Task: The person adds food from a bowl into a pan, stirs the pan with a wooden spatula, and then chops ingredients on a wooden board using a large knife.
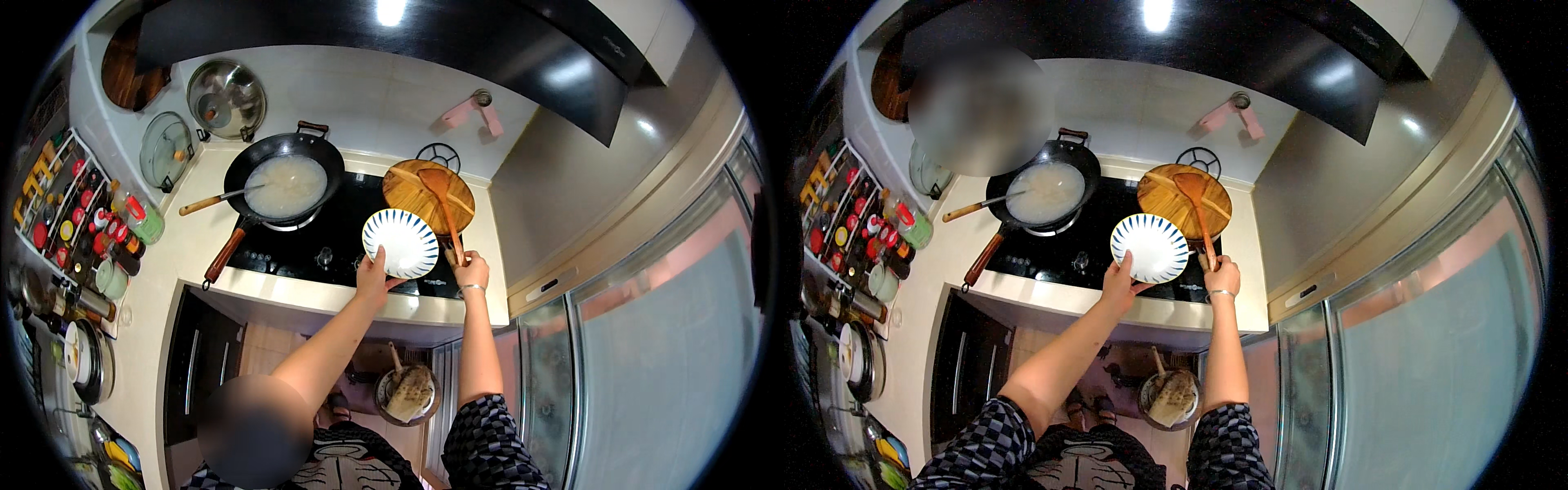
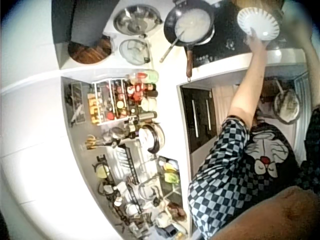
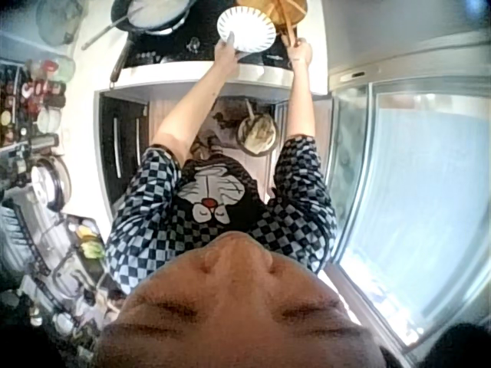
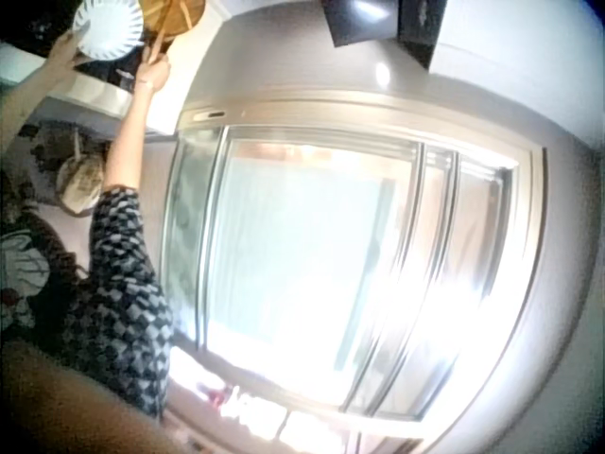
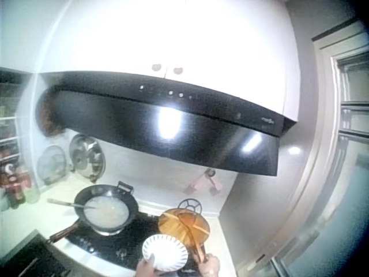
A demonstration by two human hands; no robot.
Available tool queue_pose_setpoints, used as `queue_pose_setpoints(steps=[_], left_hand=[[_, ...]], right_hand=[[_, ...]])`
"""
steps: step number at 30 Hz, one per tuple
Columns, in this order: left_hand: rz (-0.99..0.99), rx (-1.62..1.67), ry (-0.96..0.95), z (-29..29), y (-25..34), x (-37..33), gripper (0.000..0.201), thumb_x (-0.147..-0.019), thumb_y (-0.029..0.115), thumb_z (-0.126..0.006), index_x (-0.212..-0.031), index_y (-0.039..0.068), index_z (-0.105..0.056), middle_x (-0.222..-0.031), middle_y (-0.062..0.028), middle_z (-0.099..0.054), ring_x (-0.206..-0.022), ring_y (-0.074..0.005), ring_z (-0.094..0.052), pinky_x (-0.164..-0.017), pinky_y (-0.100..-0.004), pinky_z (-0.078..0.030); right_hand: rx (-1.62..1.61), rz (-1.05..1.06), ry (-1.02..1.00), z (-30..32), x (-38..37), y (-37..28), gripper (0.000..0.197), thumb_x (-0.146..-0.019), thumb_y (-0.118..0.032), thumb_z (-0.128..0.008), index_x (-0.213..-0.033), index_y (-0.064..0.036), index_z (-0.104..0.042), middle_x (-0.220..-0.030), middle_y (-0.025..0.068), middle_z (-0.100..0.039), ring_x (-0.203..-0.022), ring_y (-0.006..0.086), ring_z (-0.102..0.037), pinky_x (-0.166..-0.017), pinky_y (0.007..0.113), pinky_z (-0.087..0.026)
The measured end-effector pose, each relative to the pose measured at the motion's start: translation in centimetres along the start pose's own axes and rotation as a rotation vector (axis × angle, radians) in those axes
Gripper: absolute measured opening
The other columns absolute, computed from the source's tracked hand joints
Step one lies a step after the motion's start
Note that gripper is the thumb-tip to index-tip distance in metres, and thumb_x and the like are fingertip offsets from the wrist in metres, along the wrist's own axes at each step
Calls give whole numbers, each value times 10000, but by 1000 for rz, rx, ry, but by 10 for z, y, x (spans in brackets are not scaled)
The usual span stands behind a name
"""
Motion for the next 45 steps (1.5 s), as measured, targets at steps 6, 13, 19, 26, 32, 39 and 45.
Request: queue_pose_setpoints(steps=[6, 13, 19, 26, 32, 39, 45], left_hand=[[42, -7, -36, -21, -12, 1, 384, -950, 334, -517, -1238, 91, -445, -1208, -120, -552, -1066, -289, -590, -743, -471, -594], [-142, -81, -4, 13, 48, 38, 388, -922, 379, -562, -1109, 39, -557, -1008, -88, -634, -835, -200, -665, -609, -379, -602], [-506, -208, -6, 88, 171, 161, 379, -997, 359, -431, -1015, 18, -596, -827, 10, -620, -738, -43, -553, -667, -216, -470], [-920, -165, 402, 270, 277, 433, 448, -1022, 339, -354, -1125, -38, -573, -998, -31, -624, -894, -76, -555, -809, -250, -466], [-1170, -80, 825, 428, 273, 728, 482, -1015, 380, -354, -1174, -27, -556, -1035, -52, -630, -923, -94, -570, -841, -265, -468], [-1304, 99, 1269, 520, 215, 1035, 500, -1004, 416, -364, -1147, -21, -559, -1015, -55, -634, -909, -106, -591, -824, -266, -473], [-1236, 262, 1647, 601, 146, 1206, 449, -982, 415, -439, -1080, 13, -613, -982, -36, -632, -855, -114, -594, -755, -287, -483]], right_hand=[[5, 267, 345, 26, 5, -22, 280, -851, -258, -609, -990, -19, -648, -898, 220, -641, -826, 382, -624, -742, 445, -503], [-558, 91, -217, 2, 31, -88, 211, -909, -184, -537, -843, -5, -626, -705, -16, -567, -654, 91, -509, -592, 280, -442], [-1115, 262, -506, 19, 165, -210, 185, -947, -156, -525, -1017, -5, -606, -854, -23, -613, -686, 29, -534, -521, 184, -400], [-1141, 465, -1028, -15, 429, -359, 230, -949, -178, -528, -1096, -8, -575, -928, 24, -651, -705, 68, -626, -505, 195, -501], [-1086, 674, -1496, -29, 730, -448, 177, -947, -158, -531, -1028, -20, -607, -785, -26, -608, -572, 22, -516, -452, 173, -406], [-943, 786, -1992, 13, 1062, -465, 180, -946, -160, -533, -1005, -10, -614, -775, -10, -619, -563, 48, -551, -453, 195, -467], [-752, 924, -2153, 47, 1264, -447, 217, -934, -132, -506, -1061, 12, -607, -816, 36, -639, -567, 113, -606, -469, 249, -544]])
Point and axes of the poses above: each hand's wrist, its own x-axis away from the middle knuckle, its own z-axis out of the back of the hand, y = z × x, the point moved 7 cm from there along -x, towards the middle knuckle
